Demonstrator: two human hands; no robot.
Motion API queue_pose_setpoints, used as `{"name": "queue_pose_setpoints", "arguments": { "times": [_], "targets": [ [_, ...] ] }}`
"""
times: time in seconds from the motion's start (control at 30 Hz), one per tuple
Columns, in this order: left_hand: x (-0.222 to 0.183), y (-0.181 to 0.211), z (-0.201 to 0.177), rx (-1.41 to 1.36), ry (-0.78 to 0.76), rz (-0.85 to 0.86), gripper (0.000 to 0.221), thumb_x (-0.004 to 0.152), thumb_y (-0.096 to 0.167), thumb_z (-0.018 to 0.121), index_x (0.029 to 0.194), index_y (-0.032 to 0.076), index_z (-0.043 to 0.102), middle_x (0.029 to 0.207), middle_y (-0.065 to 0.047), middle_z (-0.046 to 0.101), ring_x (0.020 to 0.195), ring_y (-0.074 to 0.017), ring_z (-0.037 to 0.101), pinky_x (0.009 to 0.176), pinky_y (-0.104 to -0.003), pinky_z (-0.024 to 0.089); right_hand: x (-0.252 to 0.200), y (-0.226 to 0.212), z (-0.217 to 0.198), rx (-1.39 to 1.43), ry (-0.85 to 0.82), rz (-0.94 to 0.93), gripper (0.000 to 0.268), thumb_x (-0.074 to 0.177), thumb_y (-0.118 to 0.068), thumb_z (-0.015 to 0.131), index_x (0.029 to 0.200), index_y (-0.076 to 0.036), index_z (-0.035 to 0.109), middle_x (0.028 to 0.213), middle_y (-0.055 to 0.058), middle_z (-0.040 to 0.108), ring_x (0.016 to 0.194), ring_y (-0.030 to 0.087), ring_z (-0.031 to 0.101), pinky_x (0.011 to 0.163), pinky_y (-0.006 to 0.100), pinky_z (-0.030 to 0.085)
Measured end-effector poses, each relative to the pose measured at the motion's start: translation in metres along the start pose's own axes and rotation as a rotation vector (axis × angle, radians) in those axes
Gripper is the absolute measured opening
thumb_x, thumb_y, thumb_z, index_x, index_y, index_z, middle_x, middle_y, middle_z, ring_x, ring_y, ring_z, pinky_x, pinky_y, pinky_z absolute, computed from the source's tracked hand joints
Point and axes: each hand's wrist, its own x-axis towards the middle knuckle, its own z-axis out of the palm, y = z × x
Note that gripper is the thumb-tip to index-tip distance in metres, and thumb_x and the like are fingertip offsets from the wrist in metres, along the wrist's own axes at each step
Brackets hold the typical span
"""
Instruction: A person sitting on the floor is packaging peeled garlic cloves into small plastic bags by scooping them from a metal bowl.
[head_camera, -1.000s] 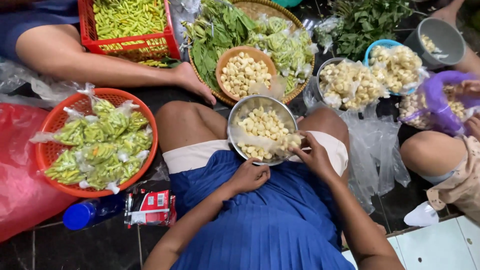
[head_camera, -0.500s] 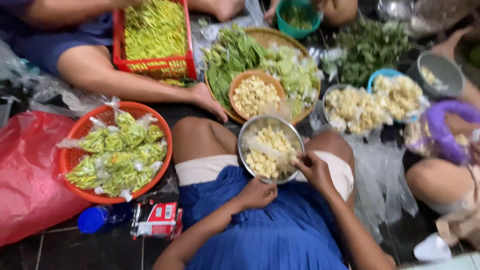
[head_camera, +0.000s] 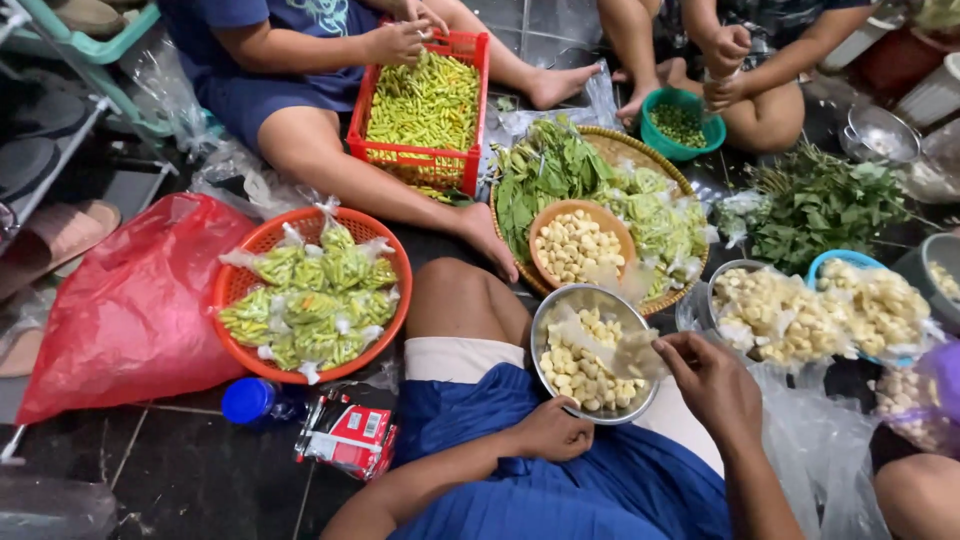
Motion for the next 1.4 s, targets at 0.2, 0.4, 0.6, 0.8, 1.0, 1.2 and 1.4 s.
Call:
{"name": "queue_pose_setpoints", "arguments": {
  "times": [0.2, 0.4, 0.6, 0.8, 1.0, 1.2, 1.4],
  "targets": [
    [0.004, -0.004, -0.011, 0.028, 0.030, 0.004, 0.026, 0.096, 0.017, 0.046, 0.087, 0.019, 0.070, 0.069, 0.007, 0.068, 0.056, -0.0176, 0.061, 0.122, -0.040, 0.032, 0.017, -0.001, 0.012, 0.236, 0.092, -0.348, 0.019, 0.096, -0.028, 0.071, 0.099, -0.011, 0.077, 0.093, 0.001, 0.079, 0.074, 0.017, 0.072, 0.067, 0.032, 0.053],
    [0.012, -0.014, -0.012, 0.066, 0.048, 0.031, 0.022, 0.101, 0.019, 0.048, 0.089, 0.019, 0.068, 0.075, 0.007, 0.070, 0.066, -0.0175, 0.066, 0.120, -0.039, 0.032, 0.041, 0.017, 0.003, 0.236, 0.080, -0.419, 0.015, 0.093, -0.027, 0.074, 0.095, -0.012, 0.079, 0.087, -0.003, 0.080, 0.074, 0.009, 0.071, 0.068, 0.026, 0.054],
    [0.015, -0.013, -0.014, 0.144, 0.193, 0.136, 0.021, 0.093, 0.013, 0.051, 0.084, 0.014, 0.069, 0.077, 0.001, 0.071, 0.075, -0.0222, 0.068, 0.108, -0.040, 0.044, 0.042, 0.016, -0.008, 0.131, 0.218, -0.684, 0.015, 0.098, -0.021, 0.071, 0.097, -0.007, 0.072, 0.088, 0.004, 0.074, 0.069, 0.016, 0.066, 0.063, 0.033, 0.049],
    [0.014, -0.007, -0.012, 0.110, 0.191, 0.122, 0.014, 0.093, 0.011, 0.052, 0.085, 0.016, 0.064, 0.075, 0.004, 0.067, 0.069, -0.0188, 0.063, 0.106, -0.038, 0.044, 0.030, 0.016, -0.028, 0.217, 0.145, -0.702, 0.010, 0.101, -0.010, 0.073, 0.101, 0.000, 0.073, 0.094, 0.010, 0.073, 0.082, 0.022, 0.068, 0.074, 0.035, 0.050],
    [0.009, 0.003, -0.014, 0.100, 0.117, 0.088, 0.016, 0.092, 0.012, 0.050, 0.085, 0.018, 0.063, 0.074, 0.007, 0.067, 0.061, -0.0175, 0.060, 0.108, -0.041, 0.040, 0.029, 0.024, -0.045, 0.055, 0.153, -0.799, 0.011, 0.116, -0.005, 0.075, 0.110, 0.005, 0.074, 0.102, 0.016, 0.074, 0.089, 0.027, 0.068, 0.074, 0.038, 0.050],
    [0.001, 0.013, -0.016, 0.095, 0.088, 0.079, 0.014, 0.094, 0.011, 0.052, 0.088, 0.018, 0.063, 0.063, 0.005, 0.062, 0.051, -0.0182, 0.057, 0.107, -0.042, 0.041, 0.024, 0.040, -0.055, 0.097, 0.134, -0.840, 0.012, 0.119, -0.003, 0.072, 0.112, 0.007, 0.073, 0.107, 0.019, 0.075, 0.093, 0.031, 0.070, 0.082, 0.041, 0.052],
    [0.003, 0.009, -0.012, 0.142, 0.073, 0.106, 0.014, 0.095, 0.011, 0.053, 0.090, 0.019, 0.064, 0.056, 0.006, 0.057, 0.048, -0.0192, 0.056, 0.105, -0.043, 0.042, 0.018, 0.076, -0.069, 0.159, 0.230, -0.805, 0.013, 0.123, 0.005, 0.074, 0.114, 0.014, 0.073, 0.111, 0.027, 0.074, 0.085, 0.031, 0.063, 0.081, 0.042, 0.049]
  ]
}}
